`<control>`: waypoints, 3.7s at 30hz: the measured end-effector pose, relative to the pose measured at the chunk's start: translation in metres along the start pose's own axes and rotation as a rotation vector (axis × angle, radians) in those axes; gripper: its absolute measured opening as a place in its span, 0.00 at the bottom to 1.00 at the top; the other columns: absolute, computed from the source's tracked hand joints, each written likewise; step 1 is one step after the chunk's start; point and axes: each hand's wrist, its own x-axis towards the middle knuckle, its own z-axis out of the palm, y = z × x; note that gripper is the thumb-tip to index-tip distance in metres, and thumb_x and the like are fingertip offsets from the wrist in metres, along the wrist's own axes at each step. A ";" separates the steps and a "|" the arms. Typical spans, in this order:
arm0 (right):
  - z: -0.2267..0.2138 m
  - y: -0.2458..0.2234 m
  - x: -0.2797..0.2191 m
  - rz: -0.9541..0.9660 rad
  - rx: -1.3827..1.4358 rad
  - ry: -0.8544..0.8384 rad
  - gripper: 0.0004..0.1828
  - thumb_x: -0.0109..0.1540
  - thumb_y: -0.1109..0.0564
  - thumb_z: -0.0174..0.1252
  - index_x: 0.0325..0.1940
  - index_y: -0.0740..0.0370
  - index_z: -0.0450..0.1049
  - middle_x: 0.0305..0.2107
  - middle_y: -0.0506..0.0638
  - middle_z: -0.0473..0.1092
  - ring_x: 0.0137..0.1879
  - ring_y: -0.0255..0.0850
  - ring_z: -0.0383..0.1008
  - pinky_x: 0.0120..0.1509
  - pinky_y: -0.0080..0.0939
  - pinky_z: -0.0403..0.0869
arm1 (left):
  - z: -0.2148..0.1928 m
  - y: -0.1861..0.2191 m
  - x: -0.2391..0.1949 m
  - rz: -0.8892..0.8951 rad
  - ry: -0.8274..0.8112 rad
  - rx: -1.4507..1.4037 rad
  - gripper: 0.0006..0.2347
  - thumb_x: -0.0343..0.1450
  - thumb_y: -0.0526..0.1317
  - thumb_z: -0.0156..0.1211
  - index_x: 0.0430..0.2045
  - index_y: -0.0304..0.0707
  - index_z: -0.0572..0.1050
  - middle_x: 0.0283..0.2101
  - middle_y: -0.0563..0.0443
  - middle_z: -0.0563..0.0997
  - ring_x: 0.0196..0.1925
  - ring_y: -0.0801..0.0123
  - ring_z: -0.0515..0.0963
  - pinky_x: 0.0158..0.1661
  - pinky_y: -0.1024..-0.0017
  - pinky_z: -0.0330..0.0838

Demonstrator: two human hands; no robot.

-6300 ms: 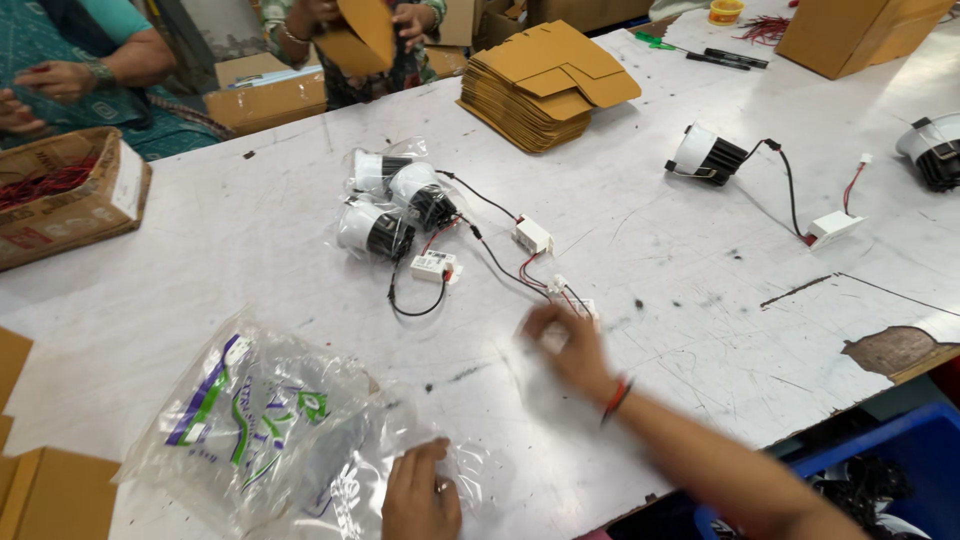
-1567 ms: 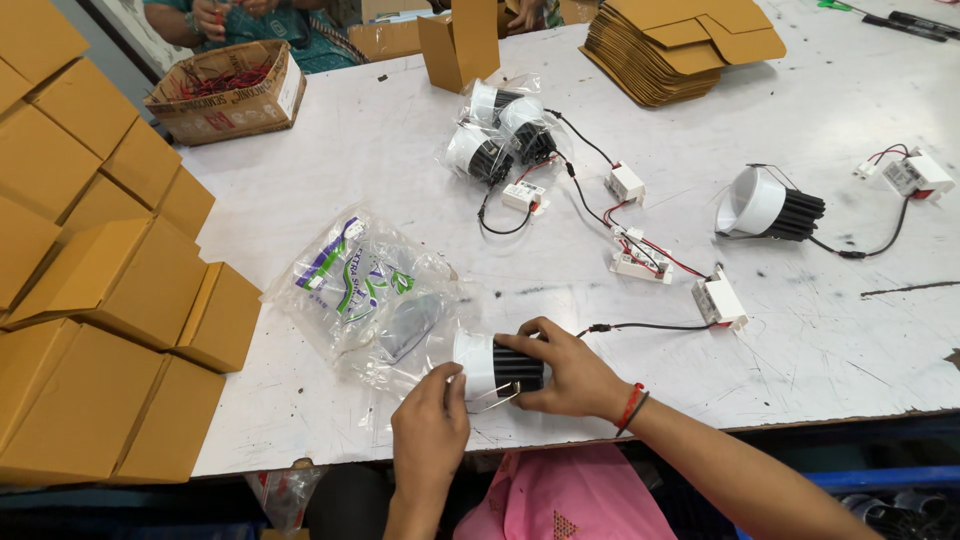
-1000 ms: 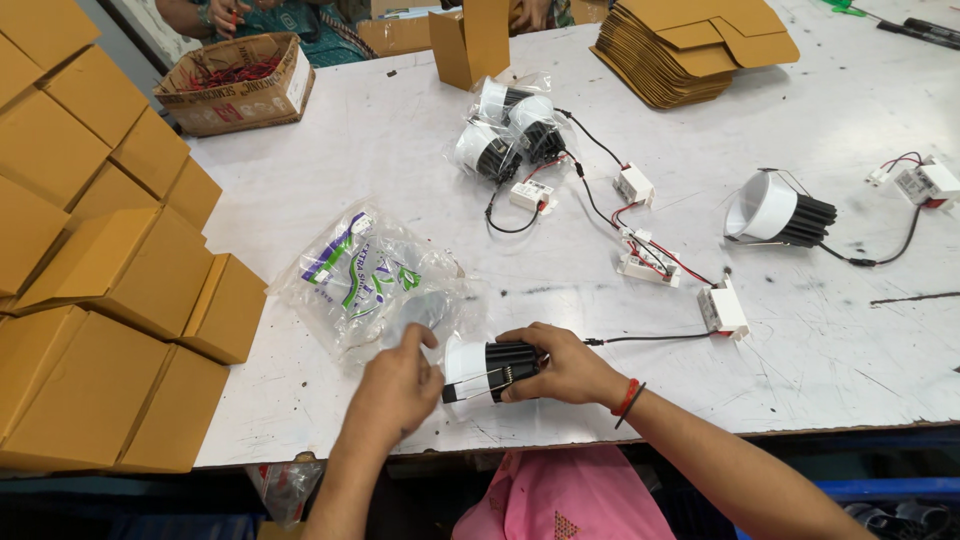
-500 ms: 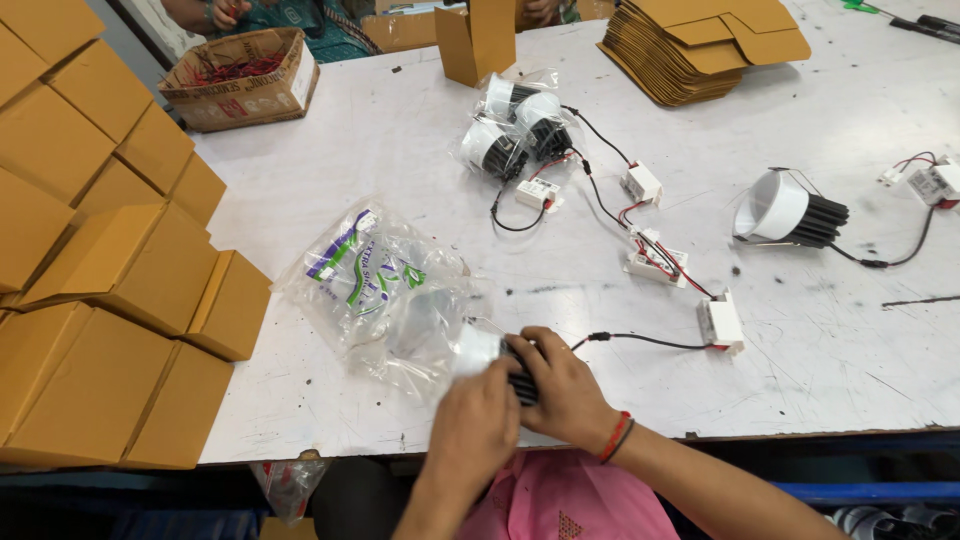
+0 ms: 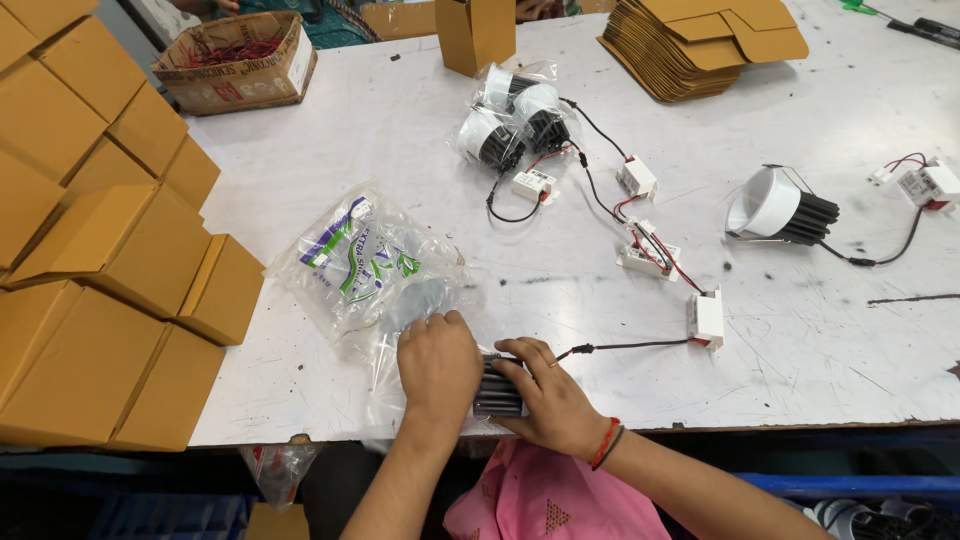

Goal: The person packs LED light fixtures into small cardboard boxes. They place each light into a plastic bag, then into a box with a power adapter, and close the box. The process is repeated for multiple units.

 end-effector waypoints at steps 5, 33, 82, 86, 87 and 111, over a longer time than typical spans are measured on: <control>0.002 0.005 -0.013 -0.002 0.070 -0.018 0.40 0.49 0.58 0.75 0.61 0.68 0.67 0.58 0.60 0.66 0.62 0.57 0.70 0.64 0.50 0.74 | 0.017 0.007 -0.006 0.186 0.057 -0.151 0.04 0.62 0.35 0.61 0.25 0.35 0.78 0.30 0.44 0.81 0.37 0.53 0.81 0.40 0.56 0.73; 0.013 0.045 -0.039 0.886 0.480 0.425 0.26 0.56 0.64 0.68 0.56 0.63 0.66 0.41 0.54 0.74 0.45 0.37 0.74 0.47 0.37 0.75 | 0.021 0.074 -0.019 0.366 0.162 -0.679 0.04 0.67 0.32 0.59 0.32 0.34 0.78 0.33 0.45 0.79 0.38 0.56 0.78 0.43 0.59 0.70; -0.051 0.207 0.004 0.587 -0.171 0.256 0.33 0.52 0.49 0.73 0.53 0.69 0.68 0.48 0.60 0.69 0.51 0.51 0.72 0.52 0.47 0.74 | 0.115 -0.089 0.059 -0.112 0.018 -0.202 0.21 0.73 0.54 0.49 0.59 0.48 0.72 0.69 0.47 0.69 0.73 0.51 0.64 0.69 0.48 0.56; -0.049 0.204 0.002 0.719 -0.075 0.214 0.37 0.50 0.46 0.74 0.54 0.67 0.67 0.46 0.57 0.70 0.49 0.48 0.73 0.50 0.46 0.74 | 0.114 -0.097 0.080 -0.296 -0.270 -0.255 0.28 0.73 0.61 0.42 0.62 0.44 0.68 0.70 0.48 0.67 0.74 0.56 0.62 0.66 0.49 0.57; -0.049 0.203 0.004 0.740 -0.071 0.200 0.38 0.50 0.45 0.75 0.54 0.67 0.68 0.45 0.57 0.70 0.49 0.47 0.73 0.50 0.46 0.74 | 0.115 -0.099 0.086 -0.350 -0.395 -0.239 0.30 0.72 0.64 0.42 0.63 0.43 0.66 0.70 0.47 0.65 0.73 0.54 0.60 0.65 0.47 0.55; -0.051 0.192 0.010 0.835 0.121 0.088 0.36 0.50 0.51 0.70 0.62 0.57 0.69 0.46 0.55 0.75 0.52 0.47 0.78 0.57 0.45 0.75 | 0.090 -0.001 0.380 0.211 0.245 -0.552 0.22 0.68 0.52 0.67 0.52 0.40 0.77 0.62 0.36 0.73 0.60 0.43 0.75 0.55 0.55 0.71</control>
